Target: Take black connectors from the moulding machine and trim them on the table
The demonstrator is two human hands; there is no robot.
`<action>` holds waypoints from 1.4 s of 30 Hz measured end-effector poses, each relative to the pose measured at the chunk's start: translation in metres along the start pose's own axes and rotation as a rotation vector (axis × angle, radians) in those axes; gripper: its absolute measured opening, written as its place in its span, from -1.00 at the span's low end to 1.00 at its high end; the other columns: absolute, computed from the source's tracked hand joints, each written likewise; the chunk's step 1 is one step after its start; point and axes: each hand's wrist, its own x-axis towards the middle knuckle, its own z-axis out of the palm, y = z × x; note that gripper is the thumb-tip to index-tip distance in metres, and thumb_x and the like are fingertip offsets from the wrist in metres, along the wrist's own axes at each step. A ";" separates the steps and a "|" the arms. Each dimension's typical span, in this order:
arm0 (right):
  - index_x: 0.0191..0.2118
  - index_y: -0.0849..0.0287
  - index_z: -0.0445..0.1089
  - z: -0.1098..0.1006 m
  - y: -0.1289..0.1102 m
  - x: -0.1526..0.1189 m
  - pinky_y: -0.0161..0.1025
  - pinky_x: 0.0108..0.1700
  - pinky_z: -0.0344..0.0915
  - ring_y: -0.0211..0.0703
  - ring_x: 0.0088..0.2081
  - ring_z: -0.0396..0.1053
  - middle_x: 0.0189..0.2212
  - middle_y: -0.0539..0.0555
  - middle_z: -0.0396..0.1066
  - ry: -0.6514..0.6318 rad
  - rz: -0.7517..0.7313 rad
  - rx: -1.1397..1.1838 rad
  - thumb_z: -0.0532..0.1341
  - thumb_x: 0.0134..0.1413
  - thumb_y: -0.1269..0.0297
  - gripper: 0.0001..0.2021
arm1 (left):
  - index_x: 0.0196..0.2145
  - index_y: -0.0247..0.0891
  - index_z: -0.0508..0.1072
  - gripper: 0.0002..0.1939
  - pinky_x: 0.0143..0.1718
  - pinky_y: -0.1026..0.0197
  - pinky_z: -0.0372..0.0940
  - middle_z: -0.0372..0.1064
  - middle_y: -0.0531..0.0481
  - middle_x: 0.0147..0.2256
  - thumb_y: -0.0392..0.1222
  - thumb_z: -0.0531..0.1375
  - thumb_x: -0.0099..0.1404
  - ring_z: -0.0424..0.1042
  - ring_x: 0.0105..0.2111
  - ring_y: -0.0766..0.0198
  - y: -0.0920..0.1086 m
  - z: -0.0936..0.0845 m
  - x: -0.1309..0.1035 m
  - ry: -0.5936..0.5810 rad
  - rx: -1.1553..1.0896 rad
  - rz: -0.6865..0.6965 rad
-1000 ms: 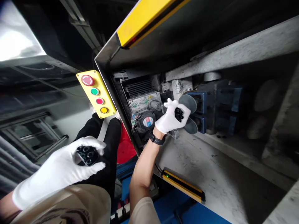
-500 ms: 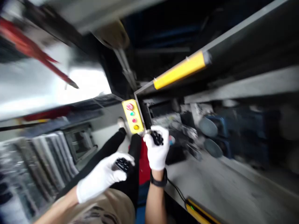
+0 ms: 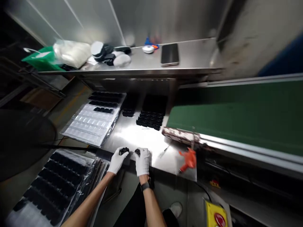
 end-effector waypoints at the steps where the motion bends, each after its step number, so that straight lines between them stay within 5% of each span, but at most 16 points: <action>1: 0.00 0.07 0.65 0.027 -0.008 0.030 0.23 0.16 0.44 0.33 0.03 0.50 -0.04 0.26 0.58 -0.048 -0.026 -0.018 0.35 0.26 0.23 -0.77 | -0.09 -0.29 0.60 -0.73 0.20 -0.11 0.48 0.68 -0.23 -0.07 -0.19 0.36 0.26 0.63 0.01 -0.06 -0.007 -0.008 0.034 0.013 0.004 0.011; 4: 0.10 -0.08 0.64 0.094 -0.030 0.112 0.15 0.21 0.46 0.26 0.06 0.54 -0.01 0.16 0.62 -0.158 -0.128 0.003 0.29 0.34 0.26 -0.71 | -0.13 -0.26 0.66 -0.75 0.29 -0.17 0.40 0.67 -0.20 -0.05 -0.25 0.40 0.20 0.57 0.07 -0.10 -0.027 -0.023 0.115 0.020 0.031 0.077; 7: 0.26 -0.16 0.57 0.142 -0.048 0.179 0.12 0.32 0.42 0.19 0.16 0.55 0.12 0.11 0.62 -0.235 -0.207 0.024 0.21 0.42 0.29 -0.59 | -0.12 -0.22 0.70 -0.73 0.33 -0.15 0.36 0.65 -0.15 -0.04 -0.29 0.44 0.18 0.53 0.11 -0.07 -0.044 -0.026 0.165 -0.001 0.040 0.145; 10: 0.43 -0.15 0.44 0.168 -0.055 0.226 0.16 0.43 0.34 0.14 0.33 0.45 0.35 0.10 0.50 -0.284 -0.240 0.028 0.15 0.46 0.36 -0.47 | -0.03 -0.22 0.72 -0.65 0.34 -0.11 0.34 0.63 -0.17 0.03 -0.33 0.46 0.21 0.52 0.15 -0.04 -0.052 -0.021 0.195 -0.009 0.020 0.194; 13: 0.52 -0.17 0.34 0.176 -0.053 0.246 0.23 0.51 0.28 0.10 0.47 0.32 0.48 0.06 0.35 -0.241 -0.266 0.045 0.08 0.46 0.46 -0.36 | 0.09 -0.21 0.69 -0.56 0.33 -0.07 0.35 0.62 -0.18 0.08 -0.37 0.47 0.25 0.52 0.15 0.00 -0.055 -0.012 0.219 0.005 -0.024 0.236; 17: 0.54 0.02 0.32 0.173 -0.045 0.232 0.15 0.53 0.29 0.01 0.50 0.29 0.47 0.17 0.34 -0.070 -0.275 0.018 -0.05 0.53 0.46 -0.40 | 0.16 -0.17 0.66 -0.56 0.24 -0.04 0.43 0.64 -0.15 0.09 -0.36 0.44 0.35 0.56 0.08 0.05 -0.053 0.003 0.242 0.043 -0.086 0.274; 21: 0.35 0.21 0.45 0.173 -0.036 0.201 0.01 0.39 0.41 -0.01 0.28 0.44 0.22 0.31 0.48 0.118 -0.217 -0.110 0.03 0.63 0.29 -0.60 | 0.14 -0.16 0.66 -0.64 0.11 0.05 0.49 0.64 -0.11 0.04 -0.34 0.37 0.42 0.59 -0.05 0.14 -0.044 0.015 0.254 0.091 -0.137 0.300; 25: 0.07 0.18 0.53 0.176 -0.031 0.176 -0.06 0.13 0.53 -0.04 0.01 0.48 -0.03 0.21 0.48 0.232 -0.149 -0.143 0.13 0.58 0.27 -0.77 | -0.02 -0.21 0.64 -0.76 -0.11 0.16 0.50 0.60 -0.02 -0.15 -0.29 0.42 0.35 0.56 -0.24 0.23 -0.030 0.024 0.264 0.191 -0.122 0.262; 30: -0.09 0.12 0.56 0.159 -0.026 0.163 -0.06 0.11 0.48 -0.03 -0.02 0.47 -0.09 0.17 0.51 0.256 -0.068 -0.190 0.18 0.51 0.37 -0.82 | -0.32 -0.22 0.50 -0.77 -0.16 0.14 0.44 0.47 0.04 -0.30 -0.20 0.49 0.27 0.47 -0.31 0.21 -0.012 0.026 0.264 0.296 -0.030 0.195; 32: -0.03 0.13 0.60 0.142 -0.022 0.161 -0.01 0.16 0.44 0.02 0.06 0.49 0.01 0.22 0.54 0.310 -0.062 -0.276 0.18 0.49 0.40 -0.79 | -0.41 -0.19 0.47 -0.75 -0.16 0.11 0.42 0.45 0.02 -0.38 -0.19 0.44 0.35 0.45 -0.34 0.18 0.000 0.024 0.256 0.204 0.073 0.323; 34: 0.12 0.14 0.61 0.122 -0.017 0.160 0.05 0.22 0.41 0.09 0.18 0.48 0.20 0.29 0.51 0.388 -0.052 -0.398 0.16 0.50 0.41 -0.70 | -0.37 -0.19 0.54 -0.81 -0.16 0.09 0.40 0.53 -0.02 -0.35 -0.24 0.34 0.46 0.49 -0.32 0.14 0.019 0.025 0.244 -0.072 0.186 0.543; 37: 0.28 0.14 0.56 0.091 -0.013 0.159 0.09 0.21 0.39 0.15 0.18 0.49 0.36 0.34 0.43 0.391 0.004 -0.585 0.12 0.50 0.41 -0.60 | 0.06 -0.16 0.62 -0.77 -0.03 0.05 0.42 0.64 -0.09 0.05 -0.33 0.25 0.54 0.59 -0.05 0.06 0.049 0.033 0.230 -0.418 0.328 0.770; 39: 0.28 0.10 0.57 0.075 -0.015 0.160 0.08 0.17 0.40 0.12 0.07 0.52 0.36 0.30 0.45 0.302 0.029 -0.655 0.11 0.50 0.41 -0.59 | 0.27 -0.14 0.51 -0.61 0.05 0.01 0.42 0.55 -0.13 0.26 -0.31 0.25 0.56 0.56 0.11 0.00 0.064 0.039 0.227 -0.462 0.438 0.800; 42: 0.31 0.07 0.55 0.056 -0.024 0.165 0.05 0.18 0.38 0.09 0.07 0.51 0.34 0.25 0.47 0.208 0.016 -0.676 0.10 0.52 0.40 -0.57 | 0.35 -0.13 0.45 -0.54 0.00 0.00 0.41 0.57 -0.16 0.21 -0.22 0.29 0.56 0.57 0.04 -0.05 0.076 0.042 0.231 -0.482 0.598 0.785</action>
